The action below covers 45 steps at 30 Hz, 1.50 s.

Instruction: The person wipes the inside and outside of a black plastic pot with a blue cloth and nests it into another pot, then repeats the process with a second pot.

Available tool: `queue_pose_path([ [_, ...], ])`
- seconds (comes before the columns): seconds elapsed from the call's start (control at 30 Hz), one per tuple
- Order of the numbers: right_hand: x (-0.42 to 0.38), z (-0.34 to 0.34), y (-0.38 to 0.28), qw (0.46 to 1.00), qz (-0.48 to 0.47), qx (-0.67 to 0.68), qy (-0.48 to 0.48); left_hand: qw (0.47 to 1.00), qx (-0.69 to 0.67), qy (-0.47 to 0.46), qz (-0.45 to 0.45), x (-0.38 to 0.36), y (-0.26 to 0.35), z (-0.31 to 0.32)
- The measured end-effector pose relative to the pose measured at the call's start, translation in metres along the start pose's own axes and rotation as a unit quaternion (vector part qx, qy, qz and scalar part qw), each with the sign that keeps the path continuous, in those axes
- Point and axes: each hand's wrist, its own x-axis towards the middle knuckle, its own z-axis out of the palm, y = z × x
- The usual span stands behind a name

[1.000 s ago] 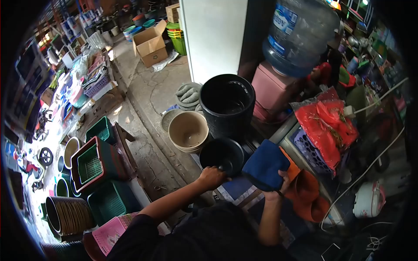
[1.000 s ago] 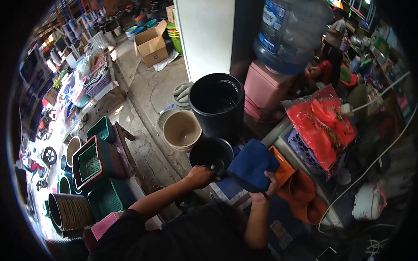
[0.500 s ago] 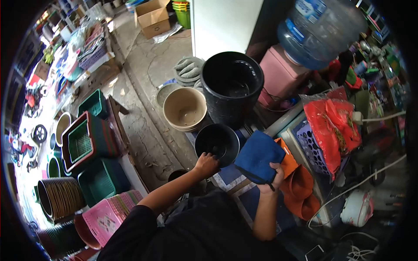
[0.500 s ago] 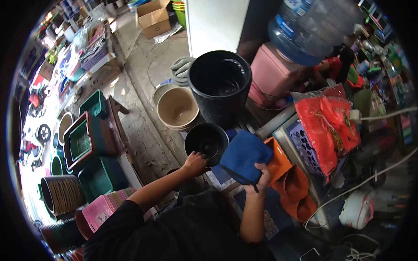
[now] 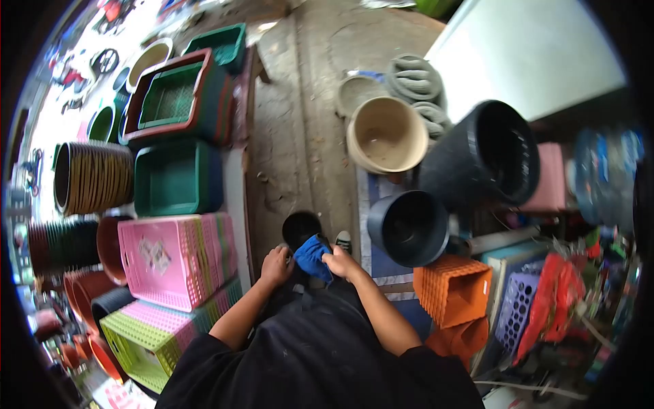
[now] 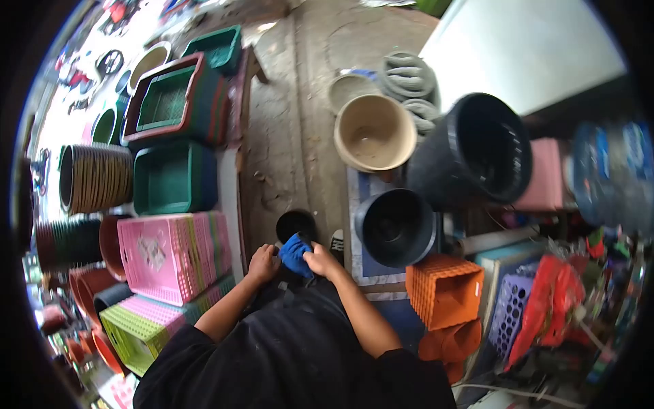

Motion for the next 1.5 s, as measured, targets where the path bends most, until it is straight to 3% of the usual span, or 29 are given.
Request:
queue_pose_path([
  [0.17, 0.096, 0.035, 0.071, 0.98, 0.083, -0.176, -0.034, 0.966, -0.145, -0.024, -0.213, -0.016, -0.06, 0.047],
  [0.23, 0.136, 0.047, 0.108, 0.938, 0.095, -0.332, -0.007, 0.937, -0.195, -0.057, -0.283, -0.007, -0.075, 0.061],
  [0.27, 0.149, 0.047, 0.108, 0.937, 0.136, -0.319, -0.04, 0.935, -0.202, -0.053, -0.285, -0.009, -0.091, 0.086],
  [0.37, 0.199, 0.056, 0.159, 0.946, 0.172, -0.276, -0.009, 0.932, -0.212, -0.061, -0.286, 0.008, -0.124, 0.13],
  [0.43, 0.228, 0.065, 0.202, 0.942, 0.161, -0.284, 0.077, 0.91, -0.255, -0.061, -0.32, 0.024, -0.147, 0.164],
  [0.53, 0.269, 0.062, 0.237, 0.947, 0.159, -0.256, 0.107, 0.886, -0.296, -0.026, -0.357, 0.043, -0.189, 0.228],
  [0.7, 0.315, 0.058, 0.24, 0.919, 0.141, -0.307, 0.205, 0.865, -0.325, 0.1, -0.369, 0.086, -0.223, 0.291],
  [0.73, 0.32, 0.056, 0.235, 0.907, 0.15, -0.344, 0.193, 0.853, -0.304, 0.094, -0.414, 0.098, -0.209, 0.279],
  [0.77, 0.328, 0.056, 0.23, 0.898, 0.152, -0.376, 0.173, 0.87, -0.269, 0.144, -0.388, 0.1, -0.214, 0.302],
  [0.83, 0.339, 0.056, 0.234, 0.908, 0.104, -0.37, 0.163, 0.857, -0.231, 0.08, -0.453, 0.112, -0.2, 0.289],
  [0.87, 0.341, 0.06, 0.224, 0.914, 0.127, -0.352, 0.158, 0.83, -0.244, 0.084, -0.494, 0.116, -0.193, 0.281],
  [0.9, 0.351, 0.054, 0.249, 0.918, 0.106, -0.347, 0.156, 0.841, -0.23, 0.133, -0.472, 0.115, -0.196, 0.294],
  [0.97, 0.355, 0.054, 0.239, 0.909, 0.159, -0.359, 0.138, 0.829, -0.249, 0.161, -0.475, 0.111, -0.201, 0.302],
  [1.07, 0.355, 0.047, 0.25, 0.898, 0.078, -0.396, 0.176, 0.846, -0.227, 0.168, -0.452, 0.124, -0.197, 0.305],
  [1.17, 0.345, 0.051, 0.242, 0.897, 0.119, -0.399, 0.15, 0.869, -0.217, 0.148, -0.42, 0.103, -0.209, 0.296],
  [1.27, 0.348, 0.047, 0.242, 0.897, 0.12, -0.4, 0.147, 0.925, -0.173, 0.04, -0.337, 0.095, -0.222, 0.292],
  [1.37, 0.356, 0.039, 0.254, 0.902, 0.11, -0.394, 0.14, 0.916, -0.163, -0.042, -0.365, 0.104, -0.225, 0.28],
  [1.5, 0.355, 0.039, 0.241, 0.928, 0.137, -0.327, 0.116, 0.898, -0.161, -0.033, -0.408, 0.116, -0.225, 0.279],
])
